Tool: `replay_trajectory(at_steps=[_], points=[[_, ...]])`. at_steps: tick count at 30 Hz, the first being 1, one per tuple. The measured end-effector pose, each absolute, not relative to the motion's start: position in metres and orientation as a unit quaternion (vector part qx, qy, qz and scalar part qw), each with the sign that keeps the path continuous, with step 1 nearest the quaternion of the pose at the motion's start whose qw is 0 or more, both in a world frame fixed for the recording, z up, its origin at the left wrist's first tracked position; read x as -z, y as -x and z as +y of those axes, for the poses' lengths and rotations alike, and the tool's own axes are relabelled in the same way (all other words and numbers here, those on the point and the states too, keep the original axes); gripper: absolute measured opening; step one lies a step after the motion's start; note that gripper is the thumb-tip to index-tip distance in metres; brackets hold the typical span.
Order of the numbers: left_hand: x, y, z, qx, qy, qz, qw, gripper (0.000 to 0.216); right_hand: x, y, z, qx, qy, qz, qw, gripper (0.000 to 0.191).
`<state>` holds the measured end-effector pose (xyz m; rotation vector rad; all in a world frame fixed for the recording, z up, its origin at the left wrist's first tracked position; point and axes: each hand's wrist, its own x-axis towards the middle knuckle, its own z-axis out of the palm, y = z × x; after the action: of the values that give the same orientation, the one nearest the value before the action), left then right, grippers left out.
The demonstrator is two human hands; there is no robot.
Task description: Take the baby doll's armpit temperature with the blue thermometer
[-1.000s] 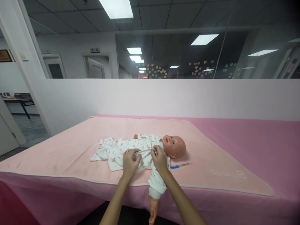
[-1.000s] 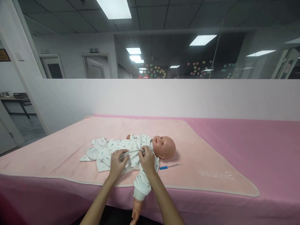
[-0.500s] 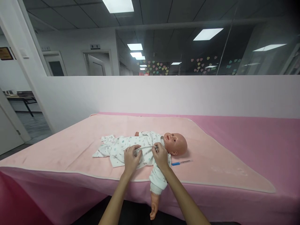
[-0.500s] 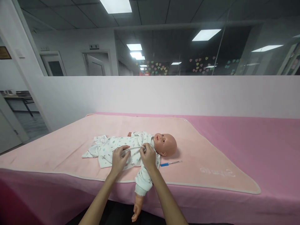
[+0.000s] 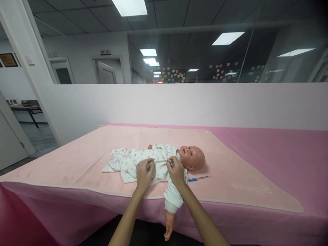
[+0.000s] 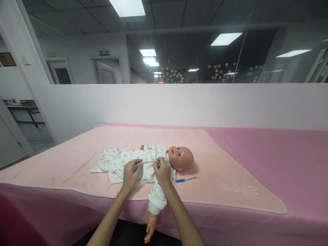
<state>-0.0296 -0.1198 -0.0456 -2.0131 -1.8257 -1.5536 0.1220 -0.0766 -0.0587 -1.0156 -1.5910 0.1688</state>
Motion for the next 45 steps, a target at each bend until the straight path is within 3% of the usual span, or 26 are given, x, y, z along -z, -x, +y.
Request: replay_trajectory(at_steps=[17,23,28,31,34,37,41,45], points=[[0.047,0.031,-0.116,0.54,0.613,-0.577,-0.003,0.025,0.058,-0.123,-0.077,-0.071,0.441,-0.684,0.576,0.011],[0.051,0.042,-0.119,0.65,0.483,-0.587,0.016,0.025,0.051,-0.126,-0.089,0.037,0.431,-0.639,0.636,0.018],[0.029,0.041,-0.111,0.61,0.553,-0.567,0.031,0.02,0.061,-0.174,-0.112,0.096,0.44,-0.599,0.662,0.02],[0.008,0.025,-0.092,0.568,0.641,-0.514,-0.043,0.021,0.076,-0.219,-0.114,0.112,0.523,-0.616,0.578,0.02],[-0.001,0.005,-0.072,0.491,0.7,-0.493,-0.161,0.027,0.093,-0.254,-0.106,0.118,0.621,-0.648,0.425,0.025],[0.002,-0.005,-0.062,0.394,0.75,-0.5,-0.178,0.031,0.104,-0.269,-0.099,0.109,0.652,-0.685,0.306,0.029],[0.003,-0.001,-0.062,0.294,0.815,-0.483,-0.125,0.031,0.103,-0.273,-0.101,0.087,0.644,-0.716,0.257,0.026],[-0.013,0.008,-0.057,0.216,0.851,-0.455,-0.15,0.024,0.088,-0.275,-0.116,0.041,0.631,-0.734,0.249,0.025]])
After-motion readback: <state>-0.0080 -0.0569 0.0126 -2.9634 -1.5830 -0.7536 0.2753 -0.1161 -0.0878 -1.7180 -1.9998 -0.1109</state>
